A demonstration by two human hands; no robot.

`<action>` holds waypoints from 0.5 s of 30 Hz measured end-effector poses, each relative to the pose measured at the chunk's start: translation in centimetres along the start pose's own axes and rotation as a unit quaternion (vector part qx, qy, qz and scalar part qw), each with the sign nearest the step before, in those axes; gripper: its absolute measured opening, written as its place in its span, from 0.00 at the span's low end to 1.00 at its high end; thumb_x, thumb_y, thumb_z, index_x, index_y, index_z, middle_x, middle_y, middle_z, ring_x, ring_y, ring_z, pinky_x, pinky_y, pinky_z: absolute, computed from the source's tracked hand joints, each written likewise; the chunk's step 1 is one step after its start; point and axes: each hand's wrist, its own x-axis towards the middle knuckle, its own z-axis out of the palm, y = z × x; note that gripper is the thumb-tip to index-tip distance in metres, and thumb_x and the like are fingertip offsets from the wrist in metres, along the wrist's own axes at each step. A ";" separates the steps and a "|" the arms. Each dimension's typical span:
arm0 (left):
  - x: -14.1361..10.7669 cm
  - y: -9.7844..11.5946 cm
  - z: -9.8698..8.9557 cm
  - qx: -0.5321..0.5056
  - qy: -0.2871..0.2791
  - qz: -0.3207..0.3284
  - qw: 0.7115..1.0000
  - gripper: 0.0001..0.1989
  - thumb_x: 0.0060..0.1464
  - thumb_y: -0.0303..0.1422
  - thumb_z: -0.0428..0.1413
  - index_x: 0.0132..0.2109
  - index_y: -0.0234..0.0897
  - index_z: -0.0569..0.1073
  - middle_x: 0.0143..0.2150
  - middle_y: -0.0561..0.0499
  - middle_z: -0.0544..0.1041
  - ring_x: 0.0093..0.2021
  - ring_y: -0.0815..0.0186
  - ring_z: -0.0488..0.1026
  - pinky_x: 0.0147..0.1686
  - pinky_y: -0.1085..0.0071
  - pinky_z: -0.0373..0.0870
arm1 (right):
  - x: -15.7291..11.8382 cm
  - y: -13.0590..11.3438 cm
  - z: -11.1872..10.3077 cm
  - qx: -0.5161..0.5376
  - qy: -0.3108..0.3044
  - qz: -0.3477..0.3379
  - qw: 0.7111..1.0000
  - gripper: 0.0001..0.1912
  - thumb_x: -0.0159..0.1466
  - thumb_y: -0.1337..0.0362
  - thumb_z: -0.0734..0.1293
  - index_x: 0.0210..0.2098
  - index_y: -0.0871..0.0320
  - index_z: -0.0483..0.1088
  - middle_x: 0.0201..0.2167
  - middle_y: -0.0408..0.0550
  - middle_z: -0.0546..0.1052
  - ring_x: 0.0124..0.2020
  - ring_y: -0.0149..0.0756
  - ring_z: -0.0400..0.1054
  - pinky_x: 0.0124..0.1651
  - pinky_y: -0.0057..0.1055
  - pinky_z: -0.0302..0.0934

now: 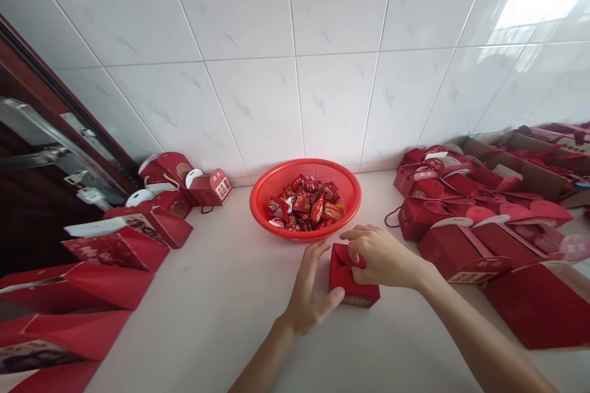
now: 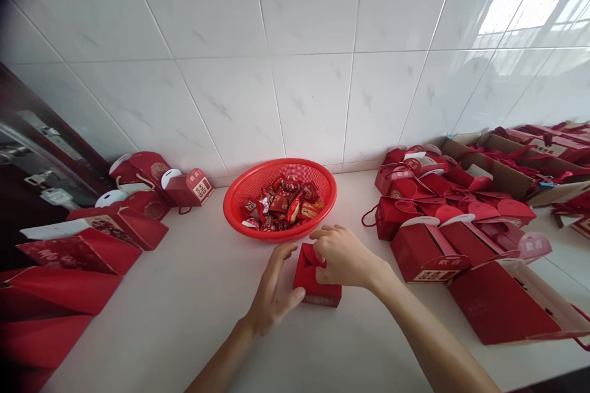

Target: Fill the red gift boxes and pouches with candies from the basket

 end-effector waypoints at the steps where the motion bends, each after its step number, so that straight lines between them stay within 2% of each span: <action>1: 0.0 -0.2 0.0 0.003 -0.015 0.003 1.000 0.34 0.57 0.40 0.60 0.67 0.45 0.59 0.69 0.40 0.58 0.70 0.44 0.55 0.66 0.43 0.57 | 0.0 -0.1 0.0 -0.004 -0.003 0.003 1.000 0.02 0.52 0.69 0.68 0.23 0.59 0.73 0.53 0.54 0.79 0.50 0.45 0.74 0.53 0.36 0.62; 4: -0.1 -0.8 0.0 -0.001 -0.047 -0.011 0.999 0.37 0.57 0.41 0.61 0.69 0.45 0.57 0.72 0.39 0.54 0.73 0.42 0.50 0.68 0.40 0.52 | 0.1 -0.4 -0.2 -0.019 -0.018 0.018 0.999 0.03 0.54 0.70 0.68 0.25 0.59 0.74 0.51 0.56 0.80 0.50 0.47 0.75 0.51 0.36 0.63; 10: -0.1 -1.3 0.4 -0.028 -0.060 -0.025 0.998 0.38 0.58 0.42 0.61 0.70 0.45 0.55 0.72 0.38 0.54 0.72 0.41 0.51 0.67 0.39 0.53 | 0.2 -1.0 -1.2 -0.048 -0.063 0.019 0.997 0.05 0.60 0.69 0.67 0.31 0.59 0.77 0.46 0.55 0.81 0.48 0.46 0.76 0.46 0.34 0.62; 15: 0.0 -1.1 0.1 -0.021 -0.061 -0.016 0.998 0.39 0.58 0.42 0.60 0.71 0.44 0.53 0.72 0.38 0.55 0.72 0.42 0.52 0.68 0.40 0.51 | 0.7 -1.3 -1.5 -0.084 -0.081 -0.002 0.993 0.05 0.60 0.69 0.67 0.29 0.58 0.76 0.40 0.52 0.82 0.42 0.44 0.76 0.38 0.32 0.58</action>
